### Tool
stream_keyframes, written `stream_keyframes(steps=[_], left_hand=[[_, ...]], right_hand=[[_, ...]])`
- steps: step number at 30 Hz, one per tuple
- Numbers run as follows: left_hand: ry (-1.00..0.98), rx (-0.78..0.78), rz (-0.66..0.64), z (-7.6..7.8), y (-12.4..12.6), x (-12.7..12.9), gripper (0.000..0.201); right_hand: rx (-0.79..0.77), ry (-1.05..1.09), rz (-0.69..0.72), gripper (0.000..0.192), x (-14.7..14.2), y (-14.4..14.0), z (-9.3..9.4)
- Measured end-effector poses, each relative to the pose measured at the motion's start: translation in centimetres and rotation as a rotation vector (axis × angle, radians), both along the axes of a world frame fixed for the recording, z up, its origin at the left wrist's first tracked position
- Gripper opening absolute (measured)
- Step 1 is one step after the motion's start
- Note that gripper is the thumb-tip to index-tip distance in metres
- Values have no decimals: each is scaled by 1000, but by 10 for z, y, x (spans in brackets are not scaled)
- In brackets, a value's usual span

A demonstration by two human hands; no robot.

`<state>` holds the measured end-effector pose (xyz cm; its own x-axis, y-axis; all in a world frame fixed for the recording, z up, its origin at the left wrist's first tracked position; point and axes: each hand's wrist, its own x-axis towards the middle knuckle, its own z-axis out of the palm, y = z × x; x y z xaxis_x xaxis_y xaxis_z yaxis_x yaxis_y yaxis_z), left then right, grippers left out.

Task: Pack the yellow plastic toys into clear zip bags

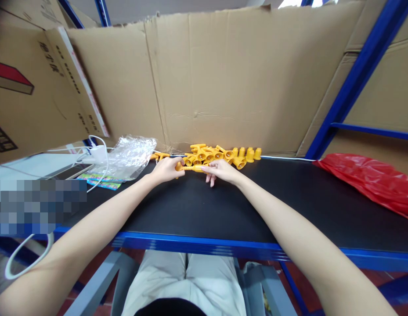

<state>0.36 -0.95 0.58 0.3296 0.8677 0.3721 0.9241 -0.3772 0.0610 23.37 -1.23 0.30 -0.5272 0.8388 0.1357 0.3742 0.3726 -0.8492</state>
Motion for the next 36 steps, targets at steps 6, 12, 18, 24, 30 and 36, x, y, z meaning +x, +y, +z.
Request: stream_keyframes(steps=[6,12,18,24,30,36], left_hand=[[9,9,15,2,-2,2,32],[17,30,-10,0,0,1,32],[22,32,18,-2,5,-3,32],[24,6,32,-1,6,-3,32],[23,-6,41,0,4,-2,32],[15,-8,24,1,3,-2,31]], right_hand=[[-91,43,-11,44,0,2,-1],[-147,4,-34,44,1,4,-2],[-52,-33,-54,41,0,9,-8],[14,-26,-5,38,3,16,-15],[29,-7,-16,40,4,18,-18],[33,-17,-18,35,4,17,-17]])
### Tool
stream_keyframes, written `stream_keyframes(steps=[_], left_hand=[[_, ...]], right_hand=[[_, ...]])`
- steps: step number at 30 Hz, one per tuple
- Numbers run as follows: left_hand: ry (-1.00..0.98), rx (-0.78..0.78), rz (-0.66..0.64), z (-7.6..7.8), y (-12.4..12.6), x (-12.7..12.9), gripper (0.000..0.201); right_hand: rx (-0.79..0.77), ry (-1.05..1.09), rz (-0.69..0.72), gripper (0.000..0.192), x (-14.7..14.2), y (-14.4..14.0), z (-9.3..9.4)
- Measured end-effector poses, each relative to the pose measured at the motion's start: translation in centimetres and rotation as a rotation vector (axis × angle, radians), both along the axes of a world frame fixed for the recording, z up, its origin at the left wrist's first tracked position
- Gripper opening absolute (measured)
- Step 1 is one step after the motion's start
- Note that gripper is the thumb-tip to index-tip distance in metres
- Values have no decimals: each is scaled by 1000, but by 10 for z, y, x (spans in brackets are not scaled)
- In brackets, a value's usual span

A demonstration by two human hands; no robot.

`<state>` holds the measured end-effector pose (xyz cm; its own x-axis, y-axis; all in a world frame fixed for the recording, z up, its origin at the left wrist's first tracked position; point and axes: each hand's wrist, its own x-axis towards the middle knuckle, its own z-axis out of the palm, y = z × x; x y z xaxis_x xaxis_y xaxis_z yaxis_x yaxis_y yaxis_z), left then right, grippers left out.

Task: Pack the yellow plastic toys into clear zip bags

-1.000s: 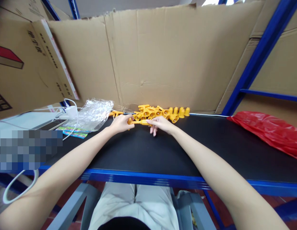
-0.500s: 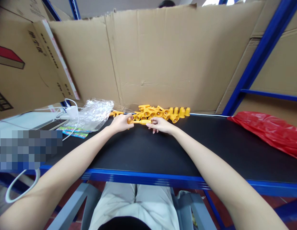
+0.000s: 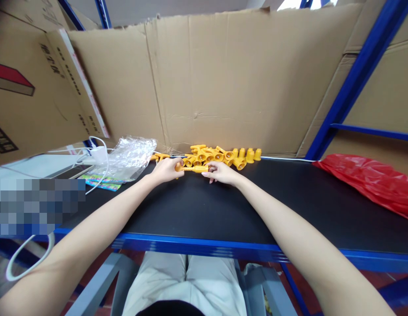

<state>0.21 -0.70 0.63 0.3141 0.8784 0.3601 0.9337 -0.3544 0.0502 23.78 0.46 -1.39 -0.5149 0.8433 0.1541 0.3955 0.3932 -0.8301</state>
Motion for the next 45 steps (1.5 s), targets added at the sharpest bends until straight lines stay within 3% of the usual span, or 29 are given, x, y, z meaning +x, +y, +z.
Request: stream_keyframes(steps=[9,15,27,39,45], left_hand=[[2,32,-13,-2,0,0,31],[19,55,-25,-1,-3,2,31],[21,42,-9,1,-5,4,31],[19,24,-1,3,-6,5,31],[17,26,-3,2,-5,4,31]], right_hand=[[24,0,15,37,0,-6,6],[-95,65,-10,46,-1,-5,4],[-260,155,-4,42,-1,-2,3],[-276,161,-13,49,-1,2,-1],[-246,168,-14,37,0,0,1]])
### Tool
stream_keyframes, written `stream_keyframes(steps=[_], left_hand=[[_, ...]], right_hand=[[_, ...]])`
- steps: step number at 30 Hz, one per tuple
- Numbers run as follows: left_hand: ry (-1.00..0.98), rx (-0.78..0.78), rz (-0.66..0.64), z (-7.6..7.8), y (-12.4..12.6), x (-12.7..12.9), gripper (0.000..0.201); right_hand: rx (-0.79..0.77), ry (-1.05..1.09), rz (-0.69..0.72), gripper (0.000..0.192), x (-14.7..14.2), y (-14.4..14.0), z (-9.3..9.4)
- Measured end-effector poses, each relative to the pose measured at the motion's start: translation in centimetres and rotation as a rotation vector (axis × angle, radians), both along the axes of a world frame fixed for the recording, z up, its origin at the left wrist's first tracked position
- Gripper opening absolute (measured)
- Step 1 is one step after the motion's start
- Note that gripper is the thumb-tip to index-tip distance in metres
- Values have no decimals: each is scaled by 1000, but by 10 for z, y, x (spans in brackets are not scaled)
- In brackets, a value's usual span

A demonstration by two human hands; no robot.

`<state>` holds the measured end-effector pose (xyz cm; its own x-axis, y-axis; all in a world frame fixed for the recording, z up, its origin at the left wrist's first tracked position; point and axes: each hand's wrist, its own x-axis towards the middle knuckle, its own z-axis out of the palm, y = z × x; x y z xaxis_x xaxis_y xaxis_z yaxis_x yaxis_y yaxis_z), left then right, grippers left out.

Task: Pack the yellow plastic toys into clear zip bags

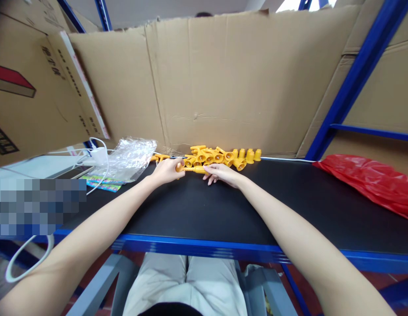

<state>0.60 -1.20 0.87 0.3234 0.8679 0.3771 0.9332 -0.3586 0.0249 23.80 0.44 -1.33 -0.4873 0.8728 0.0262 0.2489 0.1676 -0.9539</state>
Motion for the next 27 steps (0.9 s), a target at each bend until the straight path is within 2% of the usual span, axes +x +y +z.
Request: stream_keyframes(steps=[4,15,18,20,22,24,25,27], left_hand=[[-4,5,-7,-2,2,-1,31],[-27,45,-68,-8,7,-5,29],[-93,24,-142,-4,8,-11,36],[-163,11,-142,-1,13,-19,44],[-210,35,-24,0,21,-29,46],[-213,53,202,-3,31,-41,38],[-198,17,296,-5,36,-46,34],[-132,-53,388,-12,45,-56,31]], right_hand=[[51,-26,26,34,1,-3,2],[52,-6,5,33,1,-1,1],[103,10,-39,34,1,-1,2],[142,18,-77,35,2,0,3],[163,20,-108,35,3,1,3],[166,23,-128,35,3,2,3],[162,24,-134,36,4,2,3],[149,23,-143,39,4,3,3]])
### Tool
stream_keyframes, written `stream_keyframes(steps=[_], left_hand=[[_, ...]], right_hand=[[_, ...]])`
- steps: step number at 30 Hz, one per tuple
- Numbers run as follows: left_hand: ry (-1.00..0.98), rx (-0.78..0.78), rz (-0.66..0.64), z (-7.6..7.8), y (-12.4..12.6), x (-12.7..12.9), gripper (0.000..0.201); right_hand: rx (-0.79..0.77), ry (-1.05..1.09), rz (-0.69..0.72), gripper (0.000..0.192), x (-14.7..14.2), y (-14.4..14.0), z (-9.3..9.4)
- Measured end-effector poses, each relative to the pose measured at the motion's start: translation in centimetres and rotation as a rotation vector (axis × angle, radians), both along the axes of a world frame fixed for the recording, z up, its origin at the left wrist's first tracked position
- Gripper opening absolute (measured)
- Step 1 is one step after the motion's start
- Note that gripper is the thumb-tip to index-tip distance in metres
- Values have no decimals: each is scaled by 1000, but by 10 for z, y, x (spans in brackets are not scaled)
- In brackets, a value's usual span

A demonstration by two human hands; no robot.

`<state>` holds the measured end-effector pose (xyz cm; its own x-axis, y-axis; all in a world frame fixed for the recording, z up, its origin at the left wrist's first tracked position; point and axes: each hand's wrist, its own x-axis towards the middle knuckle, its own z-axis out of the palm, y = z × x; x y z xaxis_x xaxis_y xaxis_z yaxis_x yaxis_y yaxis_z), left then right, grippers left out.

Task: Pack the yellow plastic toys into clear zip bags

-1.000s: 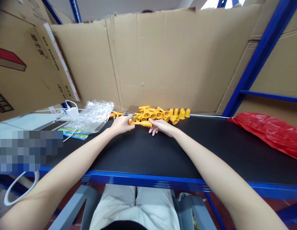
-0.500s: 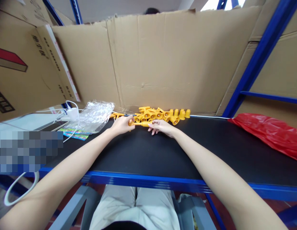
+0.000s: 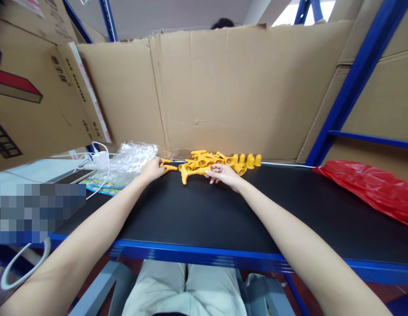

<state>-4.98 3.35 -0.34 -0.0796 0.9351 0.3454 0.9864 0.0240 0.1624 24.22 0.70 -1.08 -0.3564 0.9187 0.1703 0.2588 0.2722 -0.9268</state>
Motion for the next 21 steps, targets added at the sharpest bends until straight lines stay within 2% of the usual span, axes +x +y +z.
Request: stream_keyframes(steps=[4,8,17,21], left_hand=[[111,-139,-27,-13,9,-8,40],[127,-275,-87,-13,7,-3,39],[160,-209,-16,-1,-6,13,38],[181,-232,-7,2,-12,19,40]], right_hand=[[-11,-7,-2,40,1,1,-1],[-21,-13,0,36,1,1,0],[-107,62,-18,31,-4,-7,9],[9,140,-83,36,-6,-9,21]])
